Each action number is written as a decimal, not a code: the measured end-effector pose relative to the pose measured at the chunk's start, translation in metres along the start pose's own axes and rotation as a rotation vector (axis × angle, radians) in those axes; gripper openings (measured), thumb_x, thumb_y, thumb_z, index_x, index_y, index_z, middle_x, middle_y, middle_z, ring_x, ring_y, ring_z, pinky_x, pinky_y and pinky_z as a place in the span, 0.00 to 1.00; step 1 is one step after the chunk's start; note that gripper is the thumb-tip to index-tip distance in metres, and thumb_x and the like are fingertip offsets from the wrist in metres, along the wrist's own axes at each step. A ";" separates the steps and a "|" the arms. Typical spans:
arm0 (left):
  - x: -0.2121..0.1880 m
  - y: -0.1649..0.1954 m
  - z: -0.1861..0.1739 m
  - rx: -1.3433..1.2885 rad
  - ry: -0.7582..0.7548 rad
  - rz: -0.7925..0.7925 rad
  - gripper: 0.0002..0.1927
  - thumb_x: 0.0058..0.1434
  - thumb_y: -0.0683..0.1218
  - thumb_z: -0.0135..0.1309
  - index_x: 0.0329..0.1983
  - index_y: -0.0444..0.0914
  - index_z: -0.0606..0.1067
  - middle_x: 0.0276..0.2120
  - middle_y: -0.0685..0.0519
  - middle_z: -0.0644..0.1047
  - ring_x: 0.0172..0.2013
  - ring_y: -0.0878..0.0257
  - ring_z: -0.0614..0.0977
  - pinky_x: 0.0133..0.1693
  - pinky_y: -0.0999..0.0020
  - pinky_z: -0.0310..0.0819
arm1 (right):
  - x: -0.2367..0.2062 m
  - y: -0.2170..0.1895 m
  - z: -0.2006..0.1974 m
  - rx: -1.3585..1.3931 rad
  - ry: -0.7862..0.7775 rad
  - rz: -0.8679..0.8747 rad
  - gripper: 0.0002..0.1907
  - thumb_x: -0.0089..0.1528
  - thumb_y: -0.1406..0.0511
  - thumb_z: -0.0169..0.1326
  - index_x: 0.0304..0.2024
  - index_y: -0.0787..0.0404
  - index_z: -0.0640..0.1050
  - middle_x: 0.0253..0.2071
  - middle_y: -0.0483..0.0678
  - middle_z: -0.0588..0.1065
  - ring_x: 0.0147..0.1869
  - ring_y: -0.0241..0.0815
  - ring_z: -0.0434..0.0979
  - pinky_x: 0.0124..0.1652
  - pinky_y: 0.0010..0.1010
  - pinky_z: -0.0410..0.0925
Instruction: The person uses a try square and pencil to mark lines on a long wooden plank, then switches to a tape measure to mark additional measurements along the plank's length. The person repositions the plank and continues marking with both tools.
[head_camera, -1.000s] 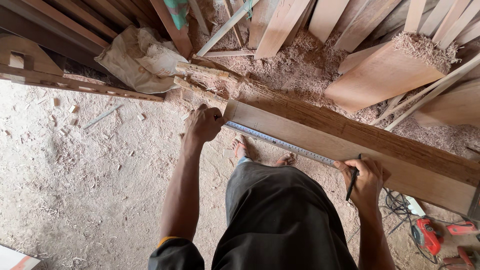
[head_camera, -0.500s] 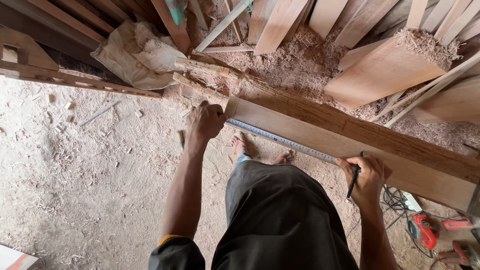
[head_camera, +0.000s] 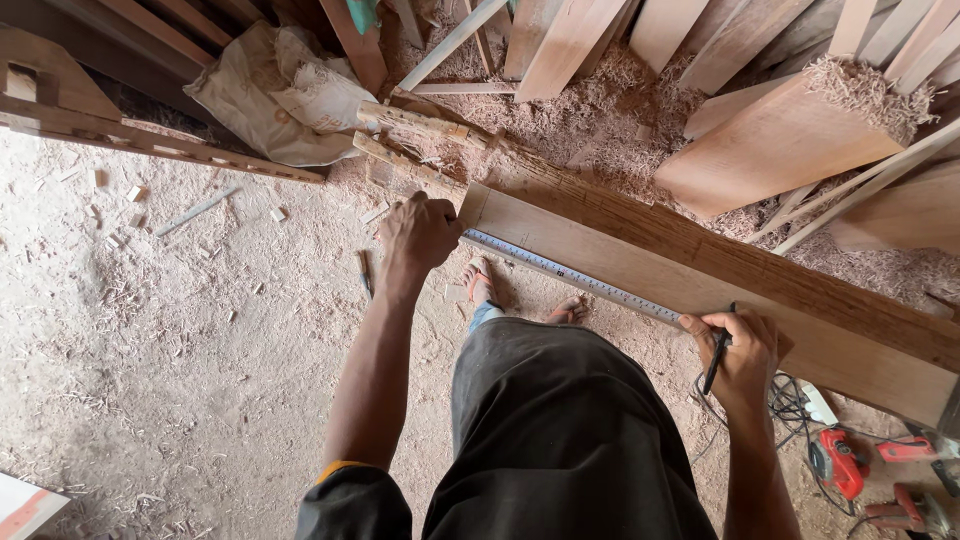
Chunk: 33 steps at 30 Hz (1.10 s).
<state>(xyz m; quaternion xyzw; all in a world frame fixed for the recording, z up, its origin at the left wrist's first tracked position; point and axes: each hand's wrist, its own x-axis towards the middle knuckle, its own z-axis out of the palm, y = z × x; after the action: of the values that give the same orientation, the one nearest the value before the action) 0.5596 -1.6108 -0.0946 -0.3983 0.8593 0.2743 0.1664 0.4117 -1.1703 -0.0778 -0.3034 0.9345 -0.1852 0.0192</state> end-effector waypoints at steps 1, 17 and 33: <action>0.000 -0.001 0.000 0.012 -0.001 0.000 0.09 0.57 0.54 0.62 0.37 0.47 0.85 0.36 0.51 0.77 0.32 0.56 0.78 0.33 0.58 0.73 | -0.002 0.003 0.002 0.029 -0.003 0.005 0.17 0.62 0.51 0.67 0.35 0.57 0.81 0.35 0.44 0.75 0.49 0.49 0.72 0.56 0.43 0.60; 0.014 -0.019 0.020 0.045 0.038 0.048 0.11 0.62 0.56 0.56 0.35 0.48 0.85 0.28 0.51 0.81 0.27 0.55 0.82 0.29 0.57 0.75 | 0.008 -0.004 -0.017 0.223 0.146 -0.094 0.18 0.71 0.59 0.53 0.53 0.68 0.75 0.43 0.51 0.77 0.49 0.44 0.77 0.57 0.43 0.65; 0.009 0.019 0.018 0.211 -0.077 0.040 0.17 0.61 0.64 0.59 0.41 0.51 0.86 0.39 0.51 0.84 0.40 0.53 0.84 0.41 0.53 0.78 | 0.012 0.039 -0.001 0.696 -0.092 0.155 0.16 0.75 0.60 0.46 0.41 0.65 0.77 0.30 0.48 0.79 0.30 0.32 0.79 0.29 0.24 0.76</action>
<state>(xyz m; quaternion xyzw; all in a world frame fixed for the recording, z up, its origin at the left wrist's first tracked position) 0.5402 -1.5953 -0.1070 -0.3503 0.8843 0.2004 0.2347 0.3800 -1.1478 -0.0896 -0.2149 0.8339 -0.4764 0.1775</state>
